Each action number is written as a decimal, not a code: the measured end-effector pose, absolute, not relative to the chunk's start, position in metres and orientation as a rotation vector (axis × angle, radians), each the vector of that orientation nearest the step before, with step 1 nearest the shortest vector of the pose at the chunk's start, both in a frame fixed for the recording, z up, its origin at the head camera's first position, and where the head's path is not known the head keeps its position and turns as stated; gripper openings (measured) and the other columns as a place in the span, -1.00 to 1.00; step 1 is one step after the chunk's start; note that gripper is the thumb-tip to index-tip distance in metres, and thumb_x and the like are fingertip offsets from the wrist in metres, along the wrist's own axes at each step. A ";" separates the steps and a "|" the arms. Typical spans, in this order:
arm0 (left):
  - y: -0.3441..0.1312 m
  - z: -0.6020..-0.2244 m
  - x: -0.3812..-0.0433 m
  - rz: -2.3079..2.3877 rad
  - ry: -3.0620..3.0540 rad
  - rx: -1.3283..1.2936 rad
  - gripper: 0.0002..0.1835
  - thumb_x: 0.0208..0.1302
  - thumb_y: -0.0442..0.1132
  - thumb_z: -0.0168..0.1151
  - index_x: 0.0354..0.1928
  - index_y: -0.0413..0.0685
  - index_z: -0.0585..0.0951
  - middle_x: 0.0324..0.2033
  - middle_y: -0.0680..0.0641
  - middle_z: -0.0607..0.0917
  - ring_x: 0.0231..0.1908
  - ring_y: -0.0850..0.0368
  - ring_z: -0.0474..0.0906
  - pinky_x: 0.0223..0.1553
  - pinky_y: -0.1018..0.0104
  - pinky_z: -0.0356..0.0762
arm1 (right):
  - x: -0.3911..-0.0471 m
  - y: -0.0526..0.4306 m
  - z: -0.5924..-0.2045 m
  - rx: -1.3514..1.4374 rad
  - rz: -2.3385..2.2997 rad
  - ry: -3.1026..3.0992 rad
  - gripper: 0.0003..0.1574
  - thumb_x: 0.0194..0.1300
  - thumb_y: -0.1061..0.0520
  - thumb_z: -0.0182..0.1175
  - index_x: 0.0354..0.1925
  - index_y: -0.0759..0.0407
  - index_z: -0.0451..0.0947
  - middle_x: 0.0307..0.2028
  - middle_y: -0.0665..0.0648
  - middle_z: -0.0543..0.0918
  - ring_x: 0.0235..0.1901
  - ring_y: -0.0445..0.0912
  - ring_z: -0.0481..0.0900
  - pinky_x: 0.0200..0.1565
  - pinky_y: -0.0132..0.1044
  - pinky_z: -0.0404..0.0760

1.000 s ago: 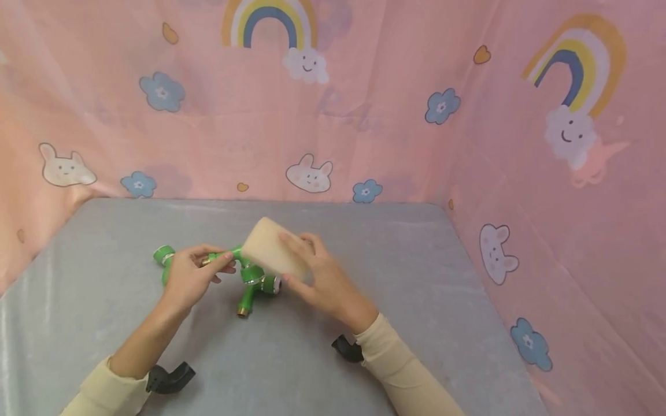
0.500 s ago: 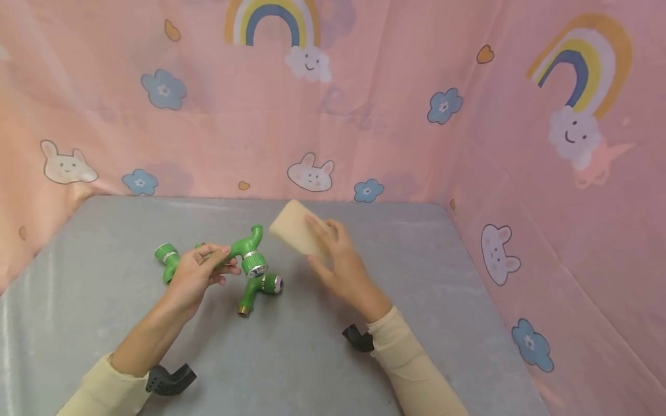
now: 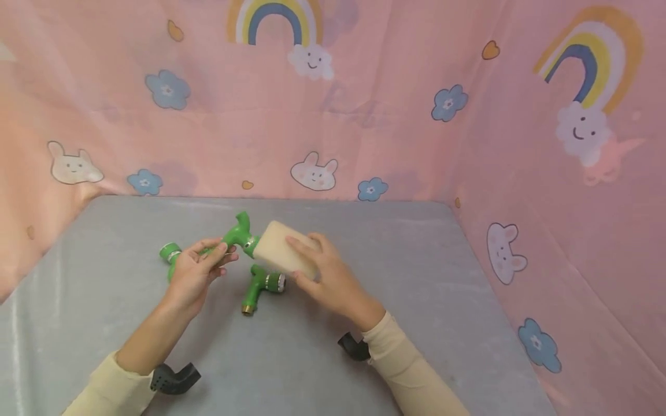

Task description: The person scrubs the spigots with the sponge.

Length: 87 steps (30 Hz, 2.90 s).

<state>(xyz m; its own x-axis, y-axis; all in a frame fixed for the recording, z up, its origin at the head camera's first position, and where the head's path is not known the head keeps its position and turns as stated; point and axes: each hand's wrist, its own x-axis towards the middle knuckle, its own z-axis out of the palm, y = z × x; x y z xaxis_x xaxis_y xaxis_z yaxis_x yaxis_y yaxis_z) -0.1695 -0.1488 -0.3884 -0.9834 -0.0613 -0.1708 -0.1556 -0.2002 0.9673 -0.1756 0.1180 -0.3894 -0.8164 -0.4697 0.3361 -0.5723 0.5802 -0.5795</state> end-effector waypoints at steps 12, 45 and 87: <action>-0.150 -0.390 -0.172 2.288 1.810 -0.117 -0.46 0.59 -0.21 -0.01 0.46 -0.32 0.21 -0.25 0.22 0.68 -0.16 0.37 0.65 -0.01 0.50 0.60 | -0.172 0.116 -0.381 0.988 1.220 -2.494 -0.25 0.33 0.18 0.27 0.45 0.00 0.37 0.33 0.31 0.34 0.15 0.16 0.44 -0.01 -0.09 0.57; -0.139 -0.408 -0.167 1.993 2.081 0.280 -0.72 0.56 -0.23 0.04 -0.21 -0.26 0.67 -0.54 0.12 0.59 -0.52 0.32 0.37 -0.50 0.50 0.30 | -0.176 0.116 -0.390 0.855 1.235 -2.466 -0.24 0.34 0.20 0.33 0.45 -0.01 0.38 0.35 0.35 0.28 0.12 0.19 0.45 -0.09 -0.08 0.61; -0.145 -0.405 -0.170 1.997 2.065 0.182 -0.48 0.53 -0.20 0.09 0.32 -0.49 0.40 -0.34 0.04 0.80 -0.27 0.26 0.74 -0.17 0.28 0.72 | -0.181 0.133 -0.382 0.787 0.981 -2.582 -0.24 0.31 0.20 0.32 0.43 -0.08 0.41 0.35 0.39 0.31 0.17 0.27 0.47 -0.01 0.10 0.64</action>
